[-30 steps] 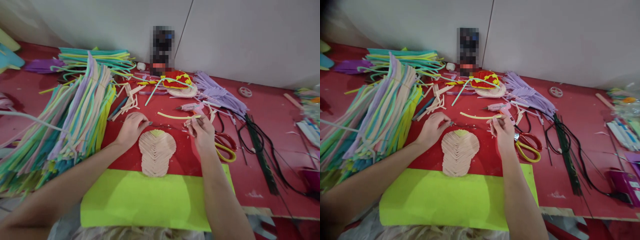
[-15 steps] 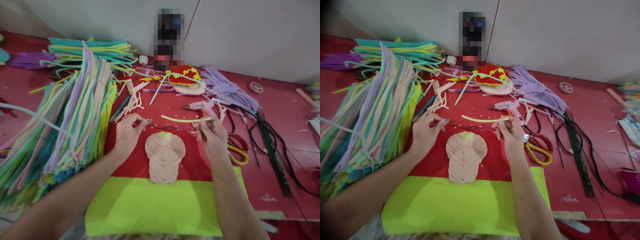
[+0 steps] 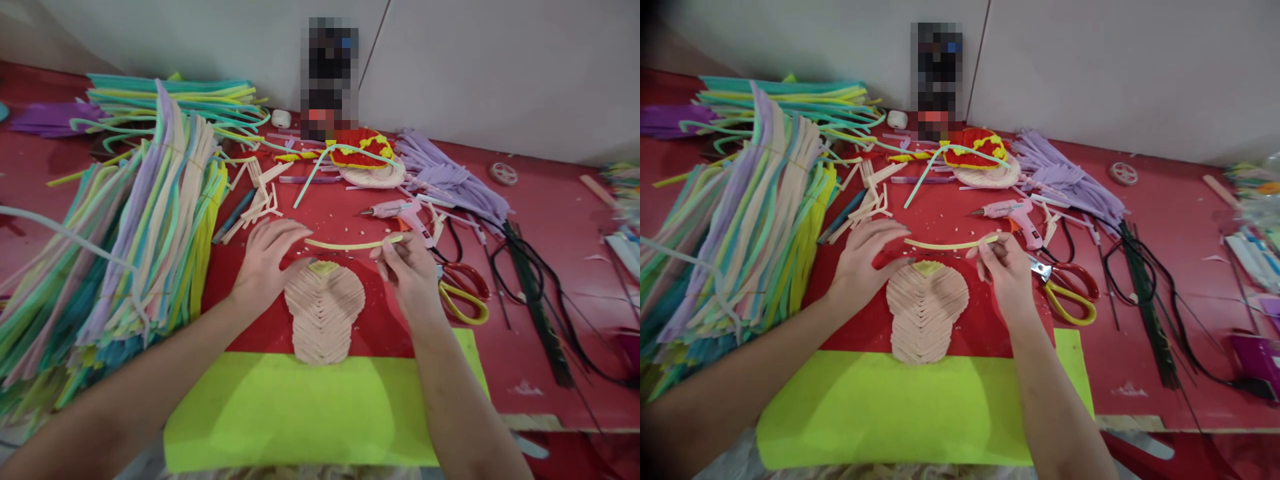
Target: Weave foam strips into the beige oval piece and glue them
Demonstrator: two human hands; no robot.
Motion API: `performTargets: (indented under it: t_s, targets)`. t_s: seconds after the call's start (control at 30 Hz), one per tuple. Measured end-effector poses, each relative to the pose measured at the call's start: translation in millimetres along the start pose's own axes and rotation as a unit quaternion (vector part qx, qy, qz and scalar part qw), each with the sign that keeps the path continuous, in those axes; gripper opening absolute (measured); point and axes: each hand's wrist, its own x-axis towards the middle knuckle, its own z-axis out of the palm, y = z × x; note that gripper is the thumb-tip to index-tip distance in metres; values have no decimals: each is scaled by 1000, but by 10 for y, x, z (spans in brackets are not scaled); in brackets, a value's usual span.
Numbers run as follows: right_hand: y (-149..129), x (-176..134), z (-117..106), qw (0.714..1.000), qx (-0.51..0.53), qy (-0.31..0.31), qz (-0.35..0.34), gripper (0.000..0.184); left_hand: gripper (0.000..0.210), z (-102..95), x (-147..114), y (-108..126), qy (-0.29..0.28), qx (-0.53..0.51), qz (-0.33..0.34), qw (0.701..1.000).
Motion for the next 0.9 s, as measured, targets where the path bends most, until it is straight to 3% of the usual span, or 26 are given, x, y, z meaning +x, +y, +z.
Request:
performTargets:
  t_s: [0.1, 0.23, 0.4, 0.57, 0.9]
  targets:
    - [-6, -33, 54, 999, -7, -30, 13, 12, 21, 17, -30, 21, -26, -3, 52, 998]
    - [0, -57, 114, 998, 5, -50, 31, 12, 7, 14, -35, 29, -26, -16, 69, 997]
    - [16, -66, 202, 998, 17, -47, 47, 15, 6, 9, -27, 48, -22, -19, 85, 996]
    - [36, -102, 302, 998, -46, -39, 33, 21, 6, 29, -35, 71, -26, -11, 108, 994]
    - [42, -117, 303, 998, -48, -25, 32, 24, 7, 42, -51, 69, -41, -5, 106, 993]
